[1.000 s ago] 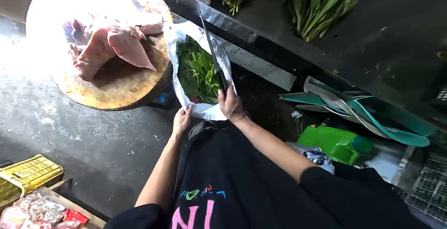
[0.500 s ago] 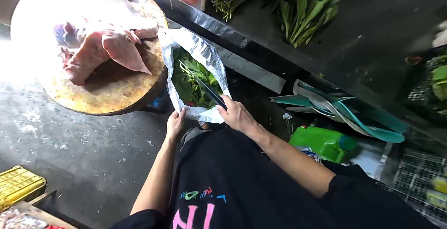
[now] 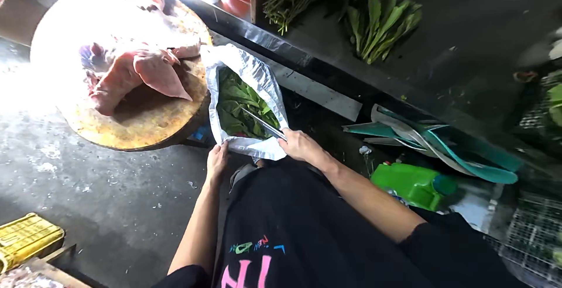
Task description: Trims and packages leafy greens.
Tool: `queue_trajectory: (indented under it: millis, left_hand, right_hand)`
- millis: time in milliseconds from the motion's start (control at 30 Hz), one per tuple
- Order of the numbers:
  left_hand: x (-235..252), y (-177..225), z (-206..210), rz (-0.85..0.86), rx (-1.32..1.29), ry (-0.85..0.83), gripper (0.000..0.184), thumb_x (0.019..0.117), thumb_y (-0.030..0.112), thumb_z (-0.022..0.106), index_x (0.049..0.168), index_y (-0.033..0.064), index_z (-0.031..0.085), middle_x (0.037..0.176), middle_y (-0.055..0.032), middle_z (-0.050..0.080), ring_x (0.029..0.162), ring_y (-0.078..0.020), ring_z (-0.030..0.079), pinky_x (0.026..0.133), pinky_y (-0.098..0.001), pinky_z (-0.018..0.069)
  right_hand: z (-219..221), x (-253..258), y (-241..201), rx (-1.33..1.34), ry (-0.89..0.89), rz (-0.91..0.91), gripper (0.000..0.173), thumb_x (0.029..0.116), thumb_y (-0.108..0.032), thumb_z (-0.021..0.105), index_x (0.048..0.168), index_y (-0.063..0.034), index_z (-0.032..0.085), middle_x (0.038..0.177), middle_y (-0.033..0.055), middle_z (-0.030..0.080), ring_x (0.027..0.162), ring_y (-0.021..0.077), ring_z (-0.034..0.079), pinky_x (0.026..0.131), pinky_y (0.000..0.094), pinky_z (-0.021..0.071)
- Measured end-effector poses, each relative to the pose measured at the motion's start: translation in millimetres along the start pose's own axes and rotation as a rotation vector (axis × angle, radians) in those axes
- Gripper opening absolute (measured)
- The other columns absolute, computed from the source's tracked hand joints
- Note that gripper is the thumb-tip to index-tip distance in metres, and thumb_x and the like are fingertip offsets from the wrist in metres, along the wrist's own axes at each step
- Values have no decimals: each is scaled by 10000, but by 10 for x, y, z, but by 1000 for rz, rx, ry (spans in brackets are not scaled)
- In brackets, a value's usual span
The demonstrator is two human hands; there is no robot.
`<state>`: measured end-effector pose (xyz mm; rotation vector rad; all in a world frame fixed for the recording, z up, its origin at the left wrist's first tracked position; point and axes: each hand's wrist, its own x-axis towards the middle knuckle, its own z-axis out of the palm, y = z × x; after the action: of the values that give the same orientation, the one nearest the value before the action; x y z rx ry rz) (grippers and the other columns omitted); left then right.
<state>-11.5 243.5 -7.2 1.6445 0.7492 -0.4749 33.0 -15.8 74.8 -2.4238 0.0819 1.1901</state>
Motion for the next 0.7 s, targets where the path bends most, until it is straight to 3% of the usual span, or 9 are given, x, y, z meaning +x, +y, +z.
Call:
queue_trajectory:
  millis: [100,200,233,267,333,400,567,700]
  left_hand:
    - [40,20,-19,6,9,-13,385,1101,309,475,1211,-21,639,1158,-179,671,1050,-227,666,919,-436,556]
    - [52,33,10,11,26,-38,384,1100,315,475,1209,-15,640,1160,-172,678,1060,-218,670,925,-428,560]
    - [64,45,30,9,34,-48,388,1100,320,473,1205,-14,641,1156,-171,679,1061,-218,669,928,-427,559]
    - [73,61,54,5,41,-60,396,1100,328,473,1207,-14,642,1163,-174,677,1068,-223,667,933,-433,557]
    - [67,59,74,14,90,-105,401,1102,333,466,1195,-13,646,1159,-173,668,1063,-227,658,931,-447,549]
    - [37,77,31,49,195,-156,393,1096,346,472,1191,16,664,1140,-149,686,1059,-213,664,939,-451,543]
    - [7,-53,5,-12,70,-160,406,1105,335,455,1164,-3,672,1103,-148,689,1027,-206,670,918,-441,557]
    - [27,-134,-58,-25,27,-170,376,1095,326,488,1152,6,677,1068,-126,699,976,-182,680,887,-402,569]
  right_hand:
    - [-57,-179,-123,87,313,-234,437,1072,-330,519,1386,-27,551,1020,207,712,942,376,714,849,565,565]
    - [428,219,-61,176,646,-444,476,1062,-273,537,1448,1,492,1145,210,700,946,353,731,824,530,609]
    - [621,430,8,172,637,-394,474,1068,-270,526,1457,-5,483,1197,216,686,991,362,727,848,534,607]
    - [743,603,67,160,519,-249,459,1077,-285,500,1450,-19,485,1230,215,675,1056,370,709,899,545,586]
    - [702,775,101,168,102,132,480,1082,-329,424,1440,-14,488,1324,231,632,1227,372,630,1021,565,495]
    - [542,719,81,147,-58,246,504,1084,-365,399,1412,1,509,1366,227,609,1293,346,592,1062,548,467]
    - [-2,125,-53,43,-20,112,478,1096,-395,419,1329,-3,563,1224,238,657,1166,374,647,988,564,499]
    - [-86,-152,-358,87,270,-94,458,1082,-354,486,1419,-47,532,1042,214,716,994,387,707,892,580,547]
